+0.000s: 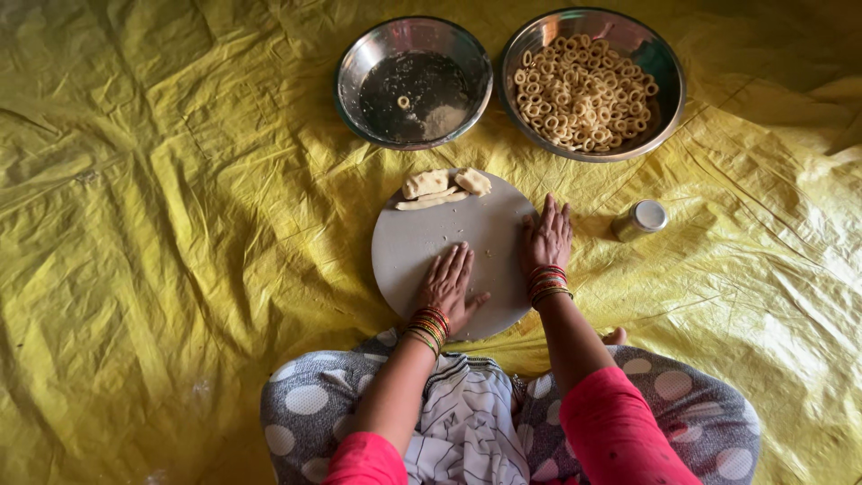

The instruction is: The person sits on a yellow tarp and shapes small pieces of dough into rings by hand. They roll the dough into thin strips, join the ends to form circles, and place the finished rings into a metal bowl.

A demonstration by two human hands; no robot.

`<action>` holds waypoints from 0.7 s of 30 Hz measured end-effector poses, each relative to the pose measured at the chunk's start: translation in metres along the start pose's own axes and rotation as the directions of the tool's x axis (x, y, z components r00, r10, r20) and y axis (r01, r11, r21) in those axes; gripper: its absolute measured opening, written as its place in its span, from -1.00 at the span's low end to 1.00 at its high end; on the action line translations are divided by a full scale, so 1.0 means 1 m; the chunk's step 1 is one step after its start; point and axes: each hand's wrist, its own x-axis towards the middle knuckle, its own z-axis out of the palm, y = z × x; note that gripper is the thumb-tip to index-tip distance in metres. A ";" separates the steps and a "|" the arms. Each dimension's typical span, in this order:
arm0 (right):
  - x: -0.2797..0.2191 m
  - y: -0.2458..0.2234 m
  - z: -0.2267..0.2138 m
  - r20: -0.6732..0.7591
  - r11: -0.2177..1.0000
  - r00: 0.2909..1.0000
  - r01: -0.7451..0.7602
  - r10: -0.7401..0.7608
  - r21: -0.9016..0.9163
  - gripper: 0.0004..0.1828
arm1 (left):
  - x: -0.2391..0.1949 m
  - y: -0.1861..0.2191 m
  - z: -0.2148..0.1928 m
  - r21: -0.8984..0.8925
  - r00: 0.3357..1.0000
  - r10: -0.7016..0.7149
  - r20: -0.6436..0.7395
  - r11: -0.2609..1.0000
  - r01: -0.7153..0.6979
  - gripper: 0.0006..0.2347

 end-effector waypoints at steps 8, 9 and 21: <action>-0.002 0.003 0.004 0.005 1.000 1.000 -0.001 0.001 0.022 -0.29 | -0.043 0.018 -0.035 -0.006 0.955 -0.156 0.252 0.987 0.163 0.11; -0.004 0.004 0.003 0.004 1.000 1.000 -0.004 0.004 0.012 -0.30 | -0.050 0.020 -0.037 -0.005 0.949 -0.165 0.270 0.985 0.173 0.12; -0.003 0.006 0.006 -0.005 0.996 1.000 0.014 -0.014 -0.085 -0.36 | -0.025 0.014 -0.007 -0.010 0.960 -0.224 0.165 0.973 0.229 0.23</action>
